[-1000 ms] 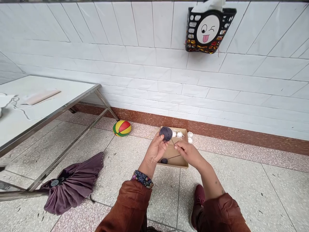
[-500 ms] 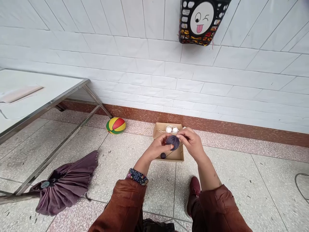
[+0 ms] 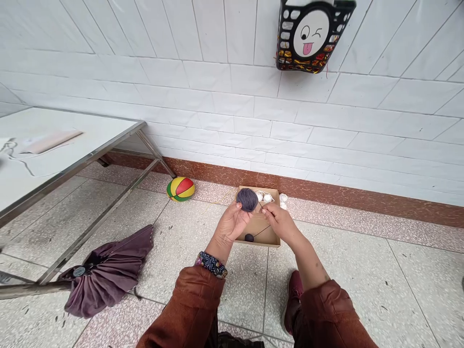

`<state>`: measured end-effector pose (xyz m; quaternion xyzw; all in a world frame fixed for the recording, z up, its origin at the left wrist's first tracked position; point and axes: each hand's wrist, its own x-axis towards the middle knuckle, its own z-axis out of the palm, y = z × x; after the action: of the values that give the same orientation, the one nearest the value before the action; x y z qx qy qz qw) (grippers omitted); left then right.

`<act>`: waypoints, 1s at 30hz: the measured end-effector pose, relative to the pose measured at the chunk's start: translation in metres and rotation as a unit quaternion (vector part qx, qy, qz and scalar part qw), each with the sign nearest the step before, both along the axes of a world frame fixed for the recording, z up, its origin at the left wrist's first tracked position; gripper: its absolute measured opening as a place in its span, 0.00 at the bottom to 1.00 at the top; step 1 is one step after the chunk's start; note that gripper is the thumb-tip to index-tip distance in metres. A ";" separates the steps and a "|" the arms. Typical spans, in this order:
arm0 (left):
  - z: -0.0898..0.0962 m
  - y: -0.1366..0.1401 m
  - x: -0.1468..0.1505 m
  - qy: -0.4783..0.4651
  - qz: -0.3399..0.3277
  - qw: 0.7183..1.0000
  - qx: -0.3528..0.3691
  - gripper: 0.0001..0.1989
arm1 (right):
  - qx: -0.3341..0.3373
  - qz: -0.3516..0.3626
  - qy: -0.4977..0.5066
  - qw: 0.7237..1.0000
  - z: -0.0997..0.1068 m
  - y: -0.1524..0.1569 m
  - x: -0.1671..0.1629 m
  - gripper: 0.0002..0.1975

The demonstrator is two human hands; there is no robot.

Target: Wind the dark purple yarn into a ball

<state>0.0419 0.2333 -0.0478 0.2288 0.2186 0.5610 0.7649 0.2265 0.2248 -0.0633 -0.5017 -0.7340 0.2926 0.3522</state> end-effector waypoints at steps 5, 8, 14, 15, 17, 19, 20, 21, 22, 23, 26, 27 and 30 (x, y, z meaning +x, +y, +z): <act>-0.004 0.006 -0.003 -0.006 0.056 0.998 -0.032 0.19 | -0.032 0.050 -0.029 0.998 0.000 -0.004 -0.003 0.13; -0.005 0.008 -0.003 0.010 0.067 0.997 -0.046 0.18 | -0.041 0.107 -0.022 0.993 0.017 -0.011 -0.006 0.13; -0.006 0.011 0.000 0.116 0.116 0.986 -0.042 0.19 | -0.022 0.174 0.069 0.982 0.055 -0.026 -0.008 0.14; -0.006 0.010 0.000 0.140 0.121 0.982 -0.034 0.19 | -0.006 0.164 0.079 0.983 0.059 -0.028 -0.007 0.15; -0.005 0.009 0.000 0.201 0.105 0.974 -0.006 0.21 | 0.032 0.121 0.093 0.988 0.063 -0.028 -0.005 0.15; -0.004 0.006 0.000 0.262 0.060 0.962 0.035 0.23 | 0.065 0.061 0.105 0.991 0.061 -0.026 -0.002 0.14; -0.003 0.004 0.000 0.282 0.031 0.957 0.056 0.23 | 0.077 0.029 0.111 0.990 0.059 -0.023 0.000 0.13; -0.003 0.002 0.001 0.289 -0.002 0.955 0.075 0.24 | 0.085 -0.004 0.117 0.989 0.056 -0.021 0.002 0.13; -0.002 0.000 0.001 0.282 -0.036 0.954 0.089 0.25 | 0.090 -0.038 0.124 0.987 0.052 -0.018 0.005 0.12; -0.001 -0.002 0.002 0.266 -0.068 0.956 0.099 0.27 | 0.090 -0.072 0.131 0.985 0.047 -0.014 0.007 0.12; 0.003 -0.008 0.003 0.190 -0.134 0.965 0.119 0.33 | 0.061 -0.137 0.138 0.979 0.031 -0.005 0.014 0.12; 0.004 -0.009 0.003 0.164 -0.147 0.968 0.120 0.33 | 0.046 -0.139 0.134 0.980 0.026 -0.002 0.015 0.12; 0.005 -0.010 0.002 0.100 -0.186 0.973 0.094 0.33 | 0.011 -0.106 0.105 0.989 0.012 0.003 0.015 0.14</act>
<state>0.0442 0.2231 -0.0429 0.3908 0.1942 0.4014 0.8052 0.2418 0.2281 -0.0514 -0.5391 -0.6388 0.2968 0.4617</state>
